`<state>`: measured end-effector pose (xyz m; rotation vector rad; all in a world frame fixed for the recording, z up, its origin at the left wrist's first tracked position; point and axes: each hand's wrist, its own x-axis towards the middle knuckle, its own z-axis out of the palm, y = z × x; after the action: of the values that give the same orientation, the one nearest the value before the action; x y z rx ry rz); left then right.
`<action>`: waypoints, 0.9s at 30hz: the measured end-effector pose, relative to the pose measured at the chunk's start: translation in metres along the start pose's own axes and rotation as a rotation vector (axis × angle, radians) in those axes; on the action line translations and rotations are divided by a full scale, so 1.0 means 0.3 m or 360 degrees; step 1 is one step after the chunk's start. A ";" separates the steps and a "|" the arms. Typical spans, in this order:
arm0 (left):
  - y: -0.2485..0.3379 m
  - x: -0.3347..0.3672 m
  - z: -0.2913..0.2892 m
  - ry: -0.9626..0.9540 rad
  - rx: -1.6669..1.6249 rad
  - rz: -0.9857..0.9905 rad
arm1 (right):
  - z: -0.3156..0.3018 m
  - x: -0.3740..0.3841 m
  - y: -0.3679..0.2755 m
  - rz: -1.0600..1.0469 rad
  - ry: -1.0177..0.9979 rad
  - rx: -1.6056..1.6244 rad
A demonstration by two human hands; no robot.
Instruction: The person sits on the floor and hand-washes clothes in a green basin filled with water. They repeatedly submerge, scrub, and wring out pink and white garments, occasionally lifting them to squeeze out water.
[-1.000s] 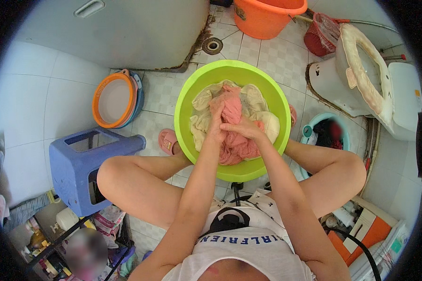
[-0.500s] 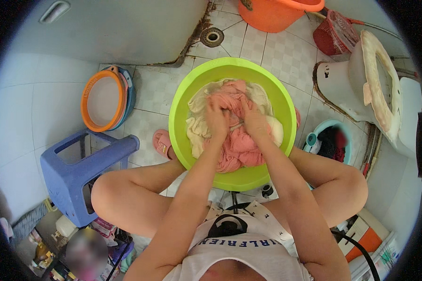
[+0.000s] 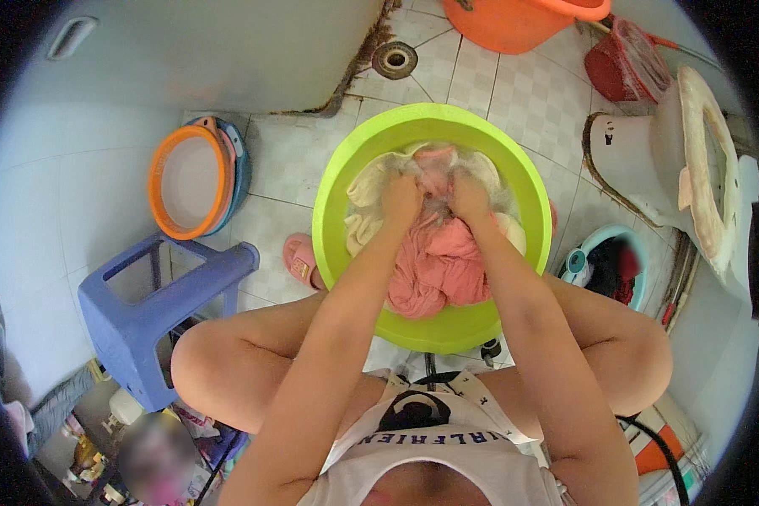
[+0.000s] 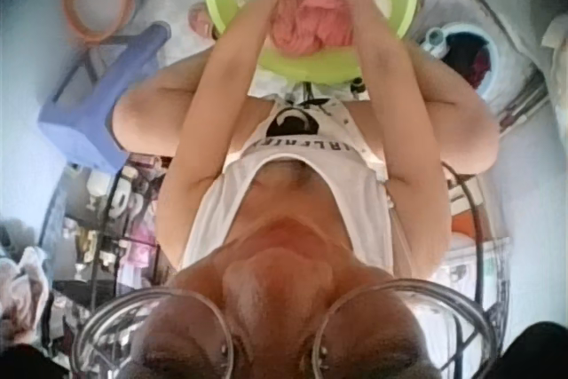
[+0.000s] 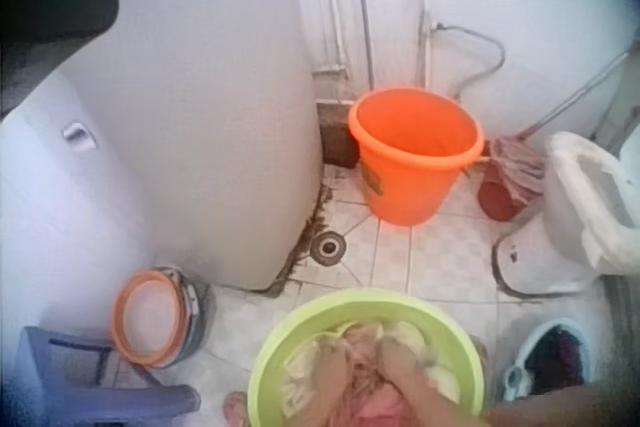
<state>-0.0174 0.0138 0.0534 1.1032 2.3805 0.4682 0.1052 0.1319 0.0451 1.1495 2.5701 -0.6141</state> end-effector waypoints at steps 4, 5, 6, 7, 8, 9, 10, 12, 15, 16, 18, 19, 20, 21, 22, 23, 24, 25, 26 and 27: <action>-0.052 0.029 0.089 -0.0263 -0.1658 -0.0783 | -0.066 -0.112 -0.036 0.0234 0.0191 0.1023; 0.012 0.022 0.071 -0.0356 -0.2155 -0.0854 | -0.087 -0.140 -0.012 0.0232 0.0228 0.1288; 0.088 -0.018 0.027 -0.0471 -0.2630 -0.0957 | -0.091 -0.177 0.007 0.0235 0.0257 0.1569; 0.126 -0.059 -0.010 -0.0546 -0.3109 -0.1084 | -0.109 -0.237 -0.035 0.0207 0.0204 0.1847; 0.099 -0.061 0.005 -0.0658 -0.3411 -0.0847 | -0.156 -0.303 -0.124 0.0121 0.0125 0.2108; 0.035 -0.052 0.047 -0.0740 -0.3708 -0.0567 | -0.216 -0.383 -0.221 0.0052 0.0075 0.1897; 0.001 -0.050 0.071 -0.0847 -0.3975 -0.0265 | -0.269 -0.455 -0.292 0.0001 0.0041 0.1689; 0.106 -0.131 0.031 -0.0638 -0.3536 0.0077 | -0.345 -0.534 -0.319 -0.0016 0.0008 0.1371; 0.166 -0.248 -0.023 -0.0803 -0.3610 0.0331 | -0.375 -0.494 -0.285 0.0242 0.0171 0.1309; 0.114 -0.254 0.016 -0.1189 -0.4132 0.0277 | -0.370 -0.444 -0.268 0.0342 0.0250 0.1348; 0.093 -0.255 0.028 -0.1339 -0.4199 0.0200 | -0.317 -0.424 -0.263 0.0223 0.0522 0.1175; 0.065 -0.266 0.026 -0.1030 -0.3759 0.0208 | -0.302 -0.477 -0.329 -0.0029 0.0669 0.1061; 0.057 -0.291 0.036 -0.0737 -0.3323 0.0190 | -0.299 -0.505 -0.348 -0.0026 0.0544 0.1024; 0.062 -0.288 0.048 -0.0789 -0.3558 0.0289 | -0.306 -0.517 -0.363 -0.0035 0.0434 0.0976; 0.059 -0.289 0.056 -0.0744 -0.3455 -0.0001 | -0.316 -0.537 -0.371 -0.0043 0.0317 0.0915; 0.064 -0.275 0.022 -0.0729 -0.3308 -0.0263 | -0.285 -0.470 -0.304 0.0043 0.0347 0.0987; 0.061 -0.260 -0.010 -0.0720 -0.3138 -0.0529 | -0.270 -0.406 -0.241 0.0144 0.0374 0.1069; 0.072 -0.256 -0.066 -0.0544 -0.3086 -0.0661 | -0.326 -0.377 -0.195 0.0212 0.0268 0.1108; 0.121 -0.244 -0.151 -0.0388 -0.3025 -0.0781 | -0.328 -0.347 -0.130 0.0356 0.0457 0.0954; 0.114 -0.225 -0.189 -0.0207 -0.2883 -0.0786 | -0.328 -0.332 -0.100 0.0462 0.0628 0.0785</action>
<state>0.0109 -0.0236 0.1353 -0.2887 1.0725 1.6739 0.1414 0.0965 0.1791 1.9338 2.5426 -1.0773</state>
